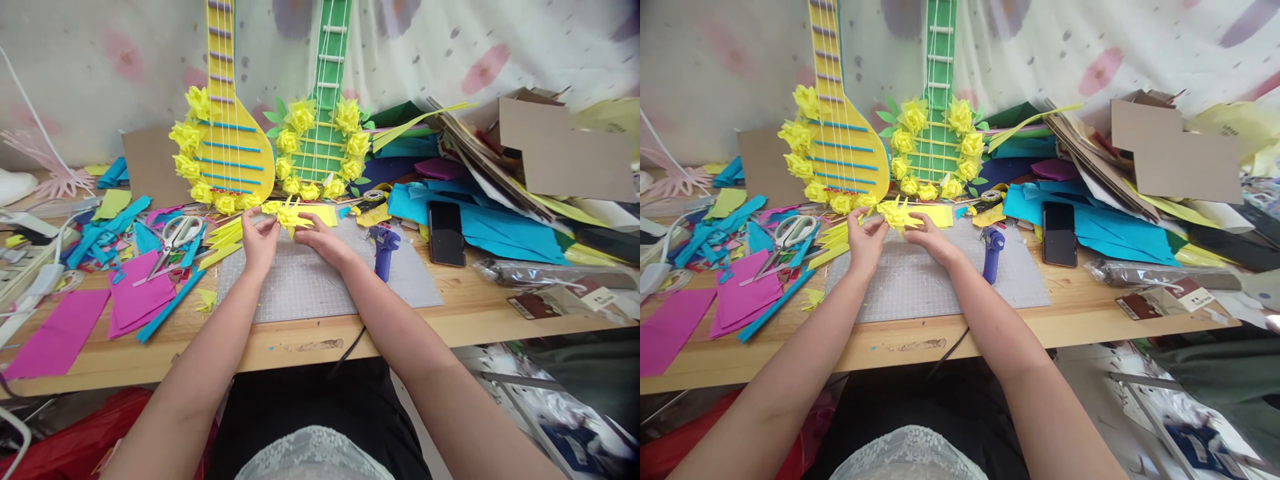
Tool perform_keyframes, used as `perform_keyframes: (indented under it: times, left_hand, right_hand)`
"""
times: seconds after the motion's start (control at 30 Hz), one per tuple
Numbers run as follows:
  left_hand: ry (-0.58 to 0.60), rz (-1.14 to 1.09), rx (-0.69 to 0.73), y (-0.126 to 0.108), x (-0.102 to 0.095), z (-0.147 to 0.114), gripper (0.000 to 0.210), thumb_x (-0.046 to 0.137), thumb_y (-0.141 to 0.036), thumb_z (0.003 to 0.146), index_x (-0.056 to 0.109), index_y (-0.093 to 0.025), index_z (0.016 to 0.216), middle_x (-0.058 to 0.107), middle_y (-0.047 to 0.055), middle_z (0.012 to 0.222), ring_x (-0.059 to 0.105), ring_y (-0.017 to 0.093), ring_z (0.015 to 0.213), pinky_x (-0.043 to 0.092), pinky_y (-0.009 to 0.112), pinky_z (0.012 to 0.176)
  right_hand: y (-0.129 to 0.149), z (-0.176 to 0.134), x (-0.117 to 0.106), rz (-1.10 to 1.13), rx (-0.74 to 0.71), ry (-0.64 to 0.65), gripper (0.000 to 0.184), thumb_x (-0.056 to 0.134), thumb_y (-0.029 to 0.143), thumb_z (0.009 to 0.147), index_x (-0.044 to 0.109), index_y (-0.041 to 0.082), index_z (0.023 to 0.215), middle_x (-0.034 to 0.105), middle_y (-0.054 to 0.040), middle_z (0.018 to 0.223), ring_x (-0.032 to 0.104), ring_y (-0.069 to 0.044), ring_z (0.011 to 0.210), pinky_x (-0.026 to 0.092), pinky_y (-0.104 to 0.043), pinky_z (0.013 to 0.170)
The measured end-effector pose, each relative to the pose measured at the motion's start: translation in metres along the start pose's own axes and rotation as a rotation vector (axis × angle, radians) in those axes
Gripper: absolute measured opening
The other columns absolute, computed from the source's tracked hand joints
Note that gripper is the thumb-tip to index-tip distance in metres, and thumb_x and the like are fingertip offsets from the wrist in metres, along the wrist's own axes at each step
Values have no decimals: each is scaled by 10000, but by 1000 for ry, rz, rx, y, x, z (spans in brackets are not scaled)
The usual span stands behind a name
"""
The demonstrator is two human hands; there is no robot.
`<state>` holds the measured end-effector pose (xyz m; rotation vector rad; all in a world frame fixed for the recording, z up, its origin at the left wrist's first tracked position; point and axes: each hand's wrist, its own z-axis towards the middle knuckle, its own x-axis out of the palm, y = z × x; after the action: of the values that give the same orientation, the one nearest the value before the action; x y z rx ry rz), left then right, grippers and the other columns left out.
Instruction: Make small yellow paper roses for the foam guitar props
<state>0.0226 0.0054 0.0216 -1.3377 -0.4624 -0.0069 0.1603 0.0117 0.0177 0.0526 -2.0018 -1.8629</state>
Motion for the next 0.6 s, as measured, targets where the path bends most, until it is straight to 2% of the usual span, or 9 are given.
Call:
perform_keyframes:
  times: [0.1,0.2,0.27,0.43,0.6]
  left_hand:
    - [58,39,4,-1,2,-5,480,692,-120,594,474,-239,1004,637,-10,754,631,129,775,439,298,856]
    - [123,61,6,-1,4,-8,470,688,-128,607,478,-234,1013,640,-1,770,632,139,793,437,309,862]
    - [141,74,15,-2,5,-9,458,683,-134,616,479,-232,1014,642,0,770,631,139,785,441,307,854]
    - [110,103,0,-6,5,-10,427,679,-105,608,519,-230,983,641,4,769,619,138,808,444,272,832]
    - [96,101,-24,-7,5,-11,443,674,-74,602,526,-224,991,644,12,785,607,133,834,442,243,815]
  right_hand:
    - [3,-1,5,130,24,-56,464,642,319,618,449,241,1033,607,6,920,582,-110,846,452,-247,759]
    - [3,-1,9,147,3,-115,473,671,308,585,448,241,997,599,26,839,581,-106,785,440,-230,722]
    - [3,-1,10,149,-23,-109,467,665,307,584,452,246,995,595,28,836,575,-107,778,439,-228,713]
    - [2,1,7,186,-38,-85,380,570,308,628,468,248,989,590,1,989,566,-127,841,459,-258,735]
    - [0,2,6,213,-35,-115,361,569,246,602,467,240,948,585,15,965,562,-117,823,458,-253,729]
